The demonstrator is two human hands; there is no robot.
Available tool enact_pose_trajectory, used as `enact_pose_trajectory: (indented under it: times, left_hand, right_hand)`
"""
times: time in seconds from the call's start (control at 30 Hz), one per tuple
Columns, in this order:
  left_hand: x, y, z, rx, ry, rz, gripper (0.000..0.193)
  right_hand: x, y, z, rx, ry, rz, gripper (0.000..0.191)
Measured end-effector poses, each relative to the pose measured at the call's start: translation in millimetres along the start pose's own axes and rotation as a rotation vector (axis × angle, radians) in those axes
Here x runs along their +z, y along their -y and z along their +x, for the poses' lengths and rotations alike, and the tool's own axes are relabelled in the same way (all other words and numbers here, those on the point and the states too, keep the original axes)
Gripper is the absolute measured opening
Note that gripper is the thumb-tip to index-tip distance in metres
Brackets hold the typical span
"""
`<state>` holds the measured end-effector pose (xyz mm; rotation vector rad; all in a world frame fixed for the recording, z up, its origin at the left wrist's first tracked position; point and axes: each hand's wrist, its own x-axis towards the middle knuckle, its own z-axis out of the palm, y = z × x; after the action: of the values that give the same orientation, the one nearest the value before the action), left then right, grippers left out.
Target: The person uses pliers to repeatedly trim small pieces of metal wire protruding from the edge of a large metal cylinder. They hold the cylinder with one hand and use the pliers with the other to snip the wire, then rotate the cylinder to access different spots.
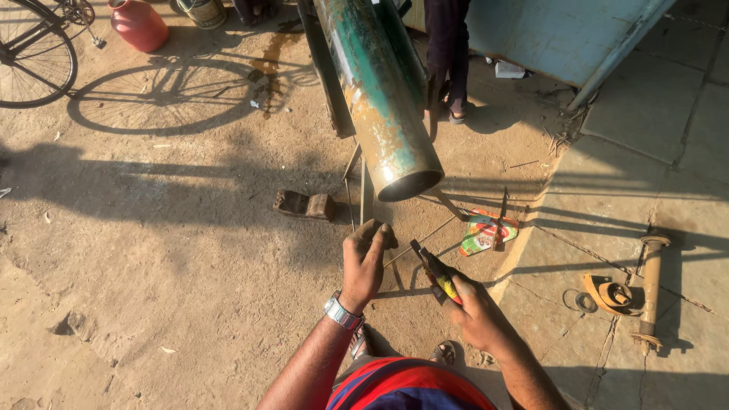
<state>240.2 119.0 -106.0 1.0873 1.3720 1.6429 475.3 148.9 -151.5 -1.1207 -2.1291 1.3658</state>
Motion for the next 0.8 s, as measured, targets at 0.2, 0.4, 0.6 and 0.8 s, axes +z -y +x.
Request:
enact_pose_trajectory:
  times: [0.2,0.4,0.6,0.8]
  left_hand:
    - [1.3,-17.8,-18.1,-0.007,0.008,-0.029,0.022]
    - [4.5,-20.8,-29.4,-0.066,0.139,0.353,0.02]
    - [1.0,0.3,-34.1,-0.042,0.044,0.254,0.02]
    - [-23.1,-4.0,-25.1,-0.172,-0.139,-0.055,0.03]
  right_hand:
    - [4.7,9.9,2.7,-0.002,-0.088,-0.042,0.044]
    - [18.4,-17.5,0.2,0.025,-0.065,-0.282,0.042]
    - [25.7,-28.3,-2.8,0.014,-0.049,-0.271,0.051]
    - [9.7,-5.8,7.4,-0.019,0.027,0.086,0.033]
